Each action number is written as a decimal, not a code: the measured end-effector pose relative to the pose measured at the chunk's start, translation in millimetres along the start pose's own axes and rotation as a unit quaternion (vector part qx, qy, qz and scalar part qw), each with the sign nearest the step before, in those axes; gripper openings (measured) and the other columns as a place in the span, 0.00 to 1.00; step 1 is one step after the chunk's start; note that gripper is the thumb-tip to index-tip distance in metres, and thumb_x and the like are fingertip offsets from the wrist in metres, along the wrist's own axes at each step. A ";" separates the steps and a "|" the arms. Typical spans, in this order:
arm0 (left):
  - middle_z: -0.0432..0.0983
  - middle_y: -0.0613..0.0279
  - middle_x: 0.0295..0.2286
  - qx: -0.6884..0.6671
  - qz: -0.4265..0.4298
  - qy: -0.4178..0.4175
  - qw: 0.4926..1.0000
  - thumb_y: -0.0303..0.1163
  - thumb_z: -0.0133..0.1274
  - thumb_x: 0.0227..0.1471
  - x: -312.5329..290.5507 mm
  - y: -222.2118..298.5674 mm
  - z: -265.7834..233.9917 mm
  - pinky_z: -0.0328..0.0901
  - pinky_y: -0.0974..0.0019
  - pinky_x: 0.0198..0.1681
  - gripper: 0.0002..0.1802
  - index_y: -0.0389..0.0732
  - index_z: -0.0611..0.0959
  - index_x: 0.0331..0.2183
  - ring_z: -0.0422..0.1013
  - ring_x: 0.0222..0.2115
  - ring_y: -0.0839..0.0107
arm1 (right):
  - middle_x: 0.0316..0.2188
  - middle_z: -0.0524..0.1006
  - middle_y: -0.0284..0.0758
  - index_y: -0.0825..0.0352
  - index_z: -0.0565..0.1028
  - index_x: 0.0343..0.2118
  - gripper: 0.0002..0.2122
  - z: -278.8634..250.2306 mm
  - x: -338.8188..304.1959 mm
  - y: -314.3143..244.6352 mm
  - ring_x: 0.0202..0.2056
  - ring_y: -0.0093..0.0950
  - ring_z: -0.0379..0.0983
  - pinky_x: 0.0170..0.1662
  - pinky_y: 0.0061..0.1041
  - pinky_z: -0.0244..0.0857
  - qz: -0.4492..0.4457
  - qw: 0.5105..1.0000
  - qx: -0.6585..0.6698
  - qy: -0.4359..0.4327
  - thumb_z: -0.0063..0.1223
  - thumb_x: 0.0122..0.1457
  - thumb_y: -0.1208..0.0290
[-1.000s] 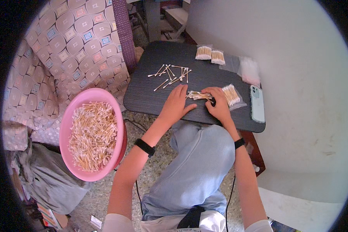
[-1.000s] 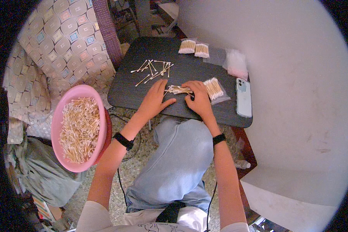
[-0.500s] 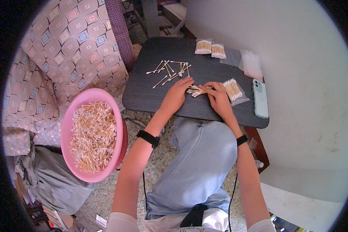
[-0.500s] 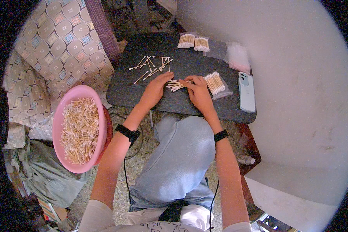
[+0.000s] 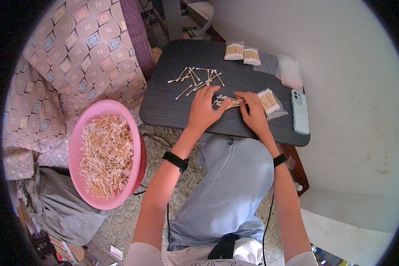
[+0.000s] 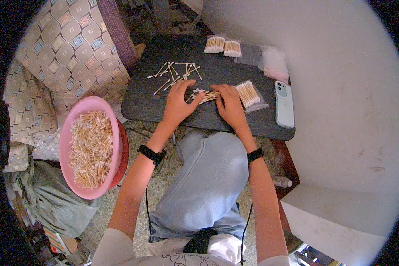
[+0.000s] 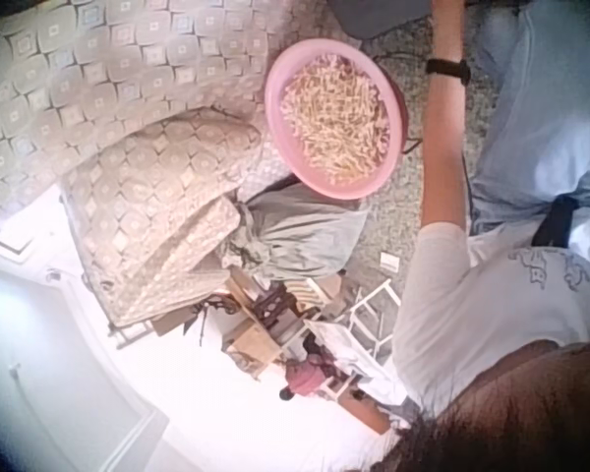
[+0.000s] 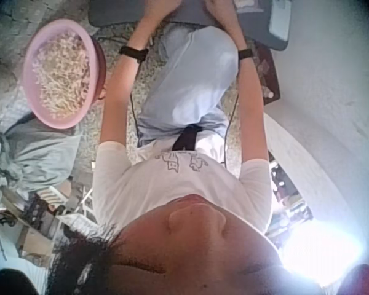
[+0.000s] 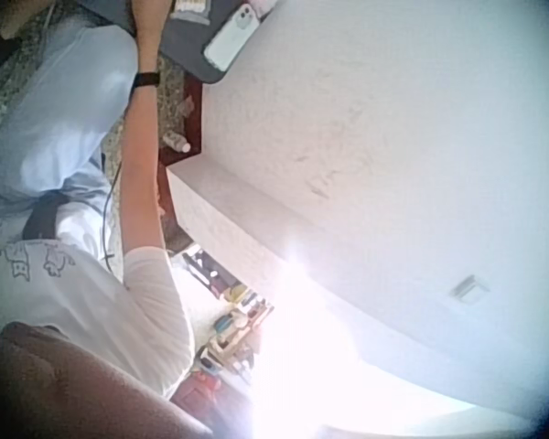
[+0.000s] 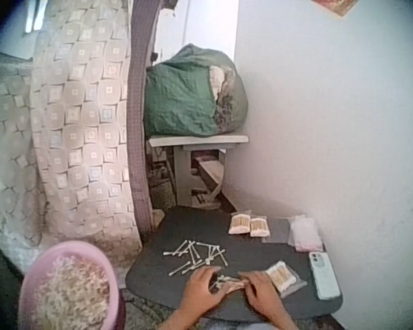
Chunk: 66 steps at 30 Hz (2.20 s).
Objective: Sorting cotton swabs from a bowl, aligning them, and placing them into plastic zip bags.
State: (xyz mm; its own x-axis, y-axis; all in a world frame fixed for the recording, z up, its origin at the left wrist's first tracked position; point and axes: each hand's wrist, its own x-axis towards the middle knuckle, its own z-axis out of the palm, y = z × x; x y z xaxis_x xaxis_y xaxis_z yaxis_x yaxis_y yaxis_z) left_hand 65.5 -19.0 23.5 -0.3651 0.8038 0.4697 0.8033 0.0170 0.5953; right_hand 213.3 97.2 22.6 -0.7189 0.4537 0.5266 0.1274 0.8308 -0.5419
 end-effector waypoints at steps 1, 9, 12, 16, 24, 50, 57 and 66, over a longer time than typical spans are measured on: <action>0.67 0.46 0.45 0.020 -0.009 -0.013 1.000 0.46 0.55 0.48 -4.2 -0.5 -2.6 0.60 0.57 0.51 0.31 0.35 0.70 0.47 0.63 0.49 0.52 | 0.36 0.72 0.40 0.68 0.72 0.41 0.13 0.3 -0.5 1.0 0.40 0.40 0.66 0.45 0.35 0.59 0.002 1.000 -0.001 0.001 0.47 0.51 0.80; 0.69 0.48 0.45 0.073 0.079 -0.016 0.994 0.32 0.51 0.51 -27.5 -21.6 -10.2 0.61 0.57 0.51 0.16 0.34 0.76 0.41 0.63 0.49 0.51 | 0.34 0.72 0.38 0.65 0.76 0.37 0.11 2.9 -2.3 3.4 0.39 0.38 0.66 0.44 0.32 0.60 -0.009 1.000 -0.028 0.002 0.47 0.50 0.81; 0.71 0.50 0.34 0.081 0.017 -0.020 0.996 0.27 0.50 0.49 -18.6 -16.1 -22.6 0.64 0.56 0.42 0.07 0.35 0.78 0.32 0.68 0.40 0.51 | 0.34 0.71 0.37 0.65 0.76 0.36 0.11 2.3 -3.1 5.6 0.38 0.36 0.66 0.44 0.31 0.60 -0.005 1.000 -0.031 0.002 0.47 0.51 0.81; 0.69 0.51 0.26 0.119 -0.018 0.049 0.992 0.25 0.52 0.47 -8.4 -20.5 -17.0 0.64 0.55 0.34 0.04 0.35 0.77 0.26 0.69 0.31 0.52 | 0.34 0.72 0.36 0.63 0.77 0.36 0.11 3.1 -2.2 6.1 0.38 0.36 0.65 0.44 0.33 0.60 -0.008 1.000 -0.021 0.006 0.49 0.48 0.80; 0.71 0.52 0.30 -0.053 0.072 0.015 0.996 0.23 0.49 0.49 14.2 -29.7 12.5 0.64 0.57 0.37 0.05 0.36 0.78 0.31 0.69 0.34 0.53 | 0.34 0.72 0.36 0.63 0.76 0.35 0.11 1.5 -0.5 1.1 0.38 0.37 0.66 0.44 0.33 0.60 -0.021 0.999 -0.030 0.001 0.49 0.48 0.80; 0.71 0.56 0.37 0.017 0.157 -0.059 0.986 0.31 0.56 0.43 6.9 -17.9 10.2 0.63 0.59 0.46 0.15 0.37 0.76 0.36 0.67 0.41 0.56 | 0.38 0.74 0.40 0.66 0.75 0.38 0.15 -5.3 -0.7 -10.7 0.42 0.40 0.67 0.50 0.34 0.58 -0.042 0.999 -0.002 -0.025 0.57 0.51 0.62; 0.69 0.59 0.30 0.002 0.160 -0.046 0.986 0.33 0.55 0.45 6.9 -13.7 14.3 0.63 0.60 0.40 0.11 0.38 0.78 0.33 0.66 0.35 0.60 | 0.35 0.75 0.40 0.68 0.75 0.36 0.08 -0.3 -3.2 2.2 0.39 0.40 0.68 0.45 0.33 0.61 -0.008 1.000 0.024 -0.018 0.52 0.52 0.73; 0.68 0.59 0.30 -0.013 0.145 -0.049 0.988 0.31 0.52 0.47 4.4 -19.1 16.9 0.63 0.59 0.41 0.11 0.40 0.78 0.35 0.66 0.35 0.59 | 0.31 0.73 0.39 0.68 0.76 0.33 0.08 -1.0 -3.2 -3.8 0.37 0.39 0.68 0.43 0.32 0.62 0.003 1.000 0.011 -0.018 0.54 0.52 0.71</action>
State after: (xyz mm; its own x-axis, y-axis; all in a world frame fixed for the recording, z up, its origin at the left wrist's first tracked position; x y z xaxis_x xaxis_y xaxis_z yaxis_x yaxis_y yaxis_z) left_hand 56.6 -5.6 3.2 -0.0739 0.8263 0.5583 0.8542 -0.2364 0.4630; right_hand 215.8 92.9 23.6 -0.7424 0.4466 0.4993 0.1170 0.8203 -0.5599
